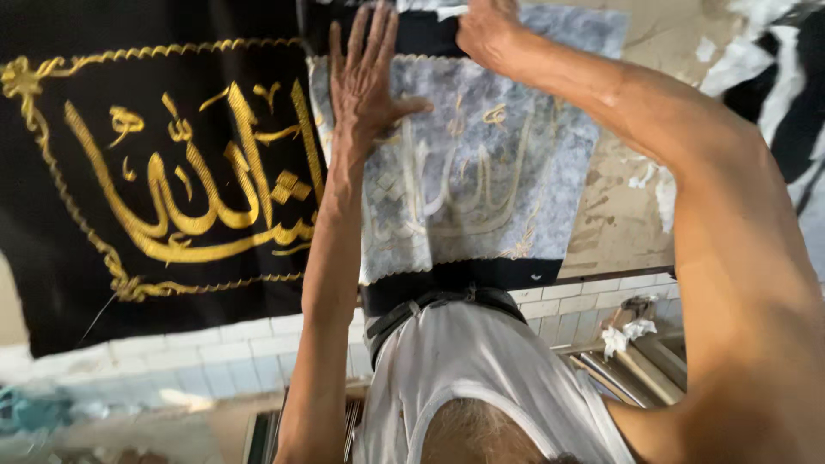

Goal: The person peels a white protective film from a black fabric banner with gold Arabic calligraphy. They repeatedly lift and remove sections of the film by hand, smoothing the surface and discarding the film pieces.

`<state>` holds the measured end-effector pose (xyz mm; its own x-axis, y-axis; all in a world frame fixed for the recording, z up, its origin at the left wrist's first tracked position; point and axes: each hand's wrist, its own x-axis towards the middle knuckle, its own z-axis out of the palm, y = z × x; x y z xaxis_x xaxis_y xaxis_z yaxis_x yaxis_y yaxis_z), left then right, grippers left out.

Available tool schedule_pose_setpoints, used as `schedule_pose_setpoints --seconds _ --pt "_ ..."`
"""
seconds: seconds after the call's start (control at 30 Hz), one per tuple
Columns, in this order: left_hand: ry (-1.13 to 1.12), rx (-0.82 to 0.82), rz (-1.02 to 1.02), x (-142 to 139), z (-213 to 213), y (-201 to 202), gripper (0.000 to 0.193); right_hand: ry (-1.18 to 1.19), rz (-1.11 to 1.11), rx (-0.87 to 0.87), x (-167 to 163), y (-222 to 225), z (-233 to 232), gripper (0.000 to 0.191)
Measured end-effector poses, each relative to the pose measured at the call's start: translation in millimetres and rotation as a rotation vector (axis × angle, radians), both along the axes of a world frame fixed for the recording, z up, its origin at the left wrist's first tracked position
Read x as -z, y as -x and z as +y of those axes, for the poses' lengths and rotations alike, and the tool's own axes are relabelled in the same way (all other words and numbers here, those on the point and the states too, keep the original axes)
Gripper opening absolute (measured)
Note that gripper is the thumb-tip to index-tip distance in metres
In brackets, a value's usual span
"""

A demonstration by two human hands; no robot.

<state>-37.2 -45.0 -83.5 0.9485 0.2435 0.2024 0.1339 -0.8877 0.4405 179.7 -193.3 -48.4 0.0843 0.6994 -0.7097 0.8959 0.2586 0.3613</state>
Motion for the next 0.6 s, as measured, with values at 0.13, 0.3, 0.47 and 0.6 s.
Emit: schedule_pose_setpoints --seconds 0.13,0.3,0.47,0.6 --pt "0.068 -0.020 0.029 12.3 -2.6 -2.2 0.145 0.139 -0.182 0.154 -5.1 -36.7 -91.0 0.029" --pt "0.015 -0.009 0.008 5.6 -0.7 2.2 0.147 0.098 -0.375 0.459 -18.4 -91.6 -231.1 0.025" --pt "0.083 -0.002 0.238 -21.7 -1.3 -6.8 0.151 -0.017 -0.238 0.805 -50.3 -101.8 -353.5 0.015" --pt "0.085 -0.055 0.382 -32.3 -5.5 -10.6 0.149 -0.620 -0.023 0.973 -51.3 -75.0 -354.3 0.028"
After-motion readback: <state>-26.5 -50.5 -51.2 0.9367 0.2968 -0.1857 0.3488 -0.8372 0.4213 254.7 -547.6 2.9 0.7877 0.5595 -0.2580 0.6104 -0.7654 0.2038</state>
